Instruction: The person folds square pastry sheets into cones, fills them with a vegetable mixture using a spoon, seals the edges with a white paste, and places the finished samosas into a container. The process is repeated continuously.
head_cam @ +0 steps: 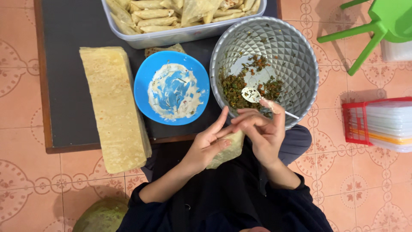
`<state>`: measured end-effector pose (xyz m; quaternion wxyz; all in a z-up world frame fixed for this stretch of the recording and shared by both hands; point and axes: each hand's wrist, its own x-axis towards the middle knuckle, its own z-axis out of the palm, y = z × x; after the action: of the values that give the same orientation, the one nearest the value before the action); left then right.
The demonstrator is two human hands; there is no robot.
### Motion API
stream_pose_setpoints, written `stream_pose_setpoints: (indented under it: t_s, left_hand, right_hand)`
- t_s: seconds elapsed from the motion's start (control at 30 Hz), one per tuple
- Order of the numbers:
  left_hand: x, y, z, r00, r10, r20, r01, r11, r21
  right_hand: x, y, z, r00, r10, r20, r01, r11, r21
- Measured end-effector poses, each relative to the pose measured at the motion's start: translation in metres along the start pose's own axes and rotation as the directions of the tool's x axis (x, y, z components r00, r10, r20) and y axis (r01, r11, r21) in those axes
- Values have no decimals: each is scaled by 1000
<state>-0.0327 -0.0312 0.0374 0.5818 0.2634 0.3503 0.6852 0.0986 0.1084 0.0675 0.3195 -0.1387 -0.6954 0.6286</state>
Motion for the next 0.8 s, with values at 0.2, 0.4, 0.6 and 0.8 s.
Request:
stream_pose_setpoints:
  t_s: [0.2, 0.4, 0.6, 0.8]
  left_hand:
    - [-8, 17, -9, 993, 67, -94, -87, 968, -234]
    - [-47, 2, -27, 820, 500, -279, -329, 810, 486]
    - [-69, -48, -55, 980, -123, -159, 95, 980, -174]
    - [-107, -53, -79, 665, 187, -723, -364, 926, -95]
  right_hand:
    - [-4, -11, 15, 950, 74, 303, 21, 954, -300]
    - [-4, -23, 19, 982, -107, 158, 146, 955, -258]
    - [1, -17, 59, 681, -364, 636, 677, 646, -354]
    - [37, -23, 81, 667, -49, 744, 536, 725, -432]
